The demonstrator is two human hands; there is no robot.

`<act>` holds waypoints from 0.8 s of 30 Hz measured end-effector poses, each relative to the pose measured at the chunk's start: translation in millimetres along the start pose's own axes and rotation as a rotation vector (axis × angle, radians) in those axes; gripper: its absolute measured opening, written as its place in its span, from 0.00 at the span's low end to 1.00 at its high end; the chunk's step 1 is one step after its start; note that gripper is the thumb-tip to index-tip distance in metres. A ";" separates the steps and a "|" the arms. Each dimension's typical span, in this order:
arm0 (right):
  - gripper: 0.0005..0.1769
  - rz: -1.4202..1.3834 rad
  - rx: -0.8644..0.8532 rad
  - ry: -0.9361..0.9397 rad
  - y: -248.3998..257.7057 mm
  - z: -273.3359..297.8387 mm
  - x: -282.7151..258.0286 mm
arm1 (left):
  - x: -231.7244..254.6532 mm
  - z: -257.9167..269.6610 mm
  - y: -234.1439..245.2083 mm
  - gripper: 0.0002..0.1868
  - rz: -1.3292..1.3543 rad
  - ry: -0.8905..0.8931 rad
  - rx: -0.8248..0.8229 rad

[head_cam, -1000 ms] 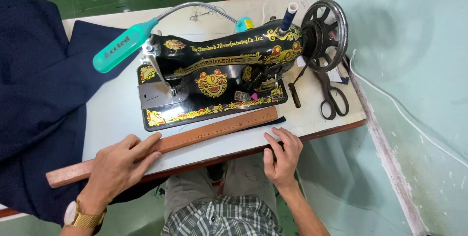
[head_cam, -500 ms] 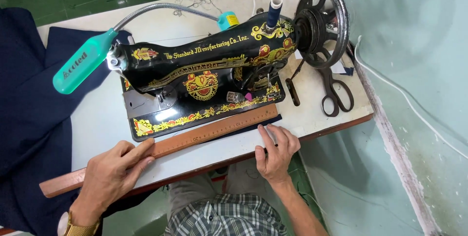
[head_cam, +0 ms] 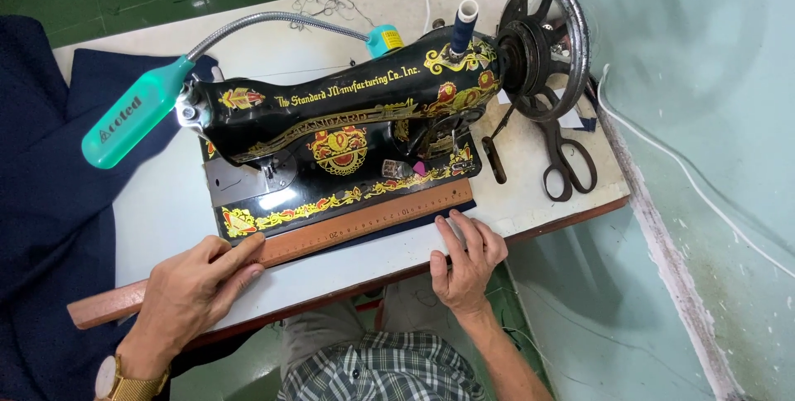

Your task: A person uses a sewing machine to sew a fabric strip, then measures and cuts it into smaller loops using a ruler and scissors.

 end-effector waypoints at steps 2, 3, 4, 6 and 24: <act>0.29 0.009 -0.001 -0.002 -0.1 -1.1 -0.6 | -1.5 -0.9 -2.2 0.25 0.003 -0.011 -0.009; 0.29 0.005 0.004 0.001 1.1 -2.1 -1.3 | -1.3 -0.7 -3.4 0.25 -0.006 -0.018 -0.013; 0.29 0.002 0.009 0.003 2.3 -3.0 -2.0 | -1.1 -0.5 -4.6 0.26 -0.014 -0.026 -0.017; 0.29 0.002 0.008 0.005 3.2 -3.3 -3.1 | -1.6 1.5 -7.1 0.26 -0.029 -0.032 -0.011; 0.23 0.085 -0.616 -0.347 23.1 -95.1 190.1 | -5.8 2.4 -12.9 0.29 -0.031 -0.029 -0.009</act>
Point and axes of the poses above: each hand's wrist, its own z-axis away from the middle knuckle, its own y-axis out of the back of the hand, x = y × z, the point moved 10 cm from there along -z, towards the middle knuckle, and after that the axes turned 2 degrees about -x, right-handed, at the moved point
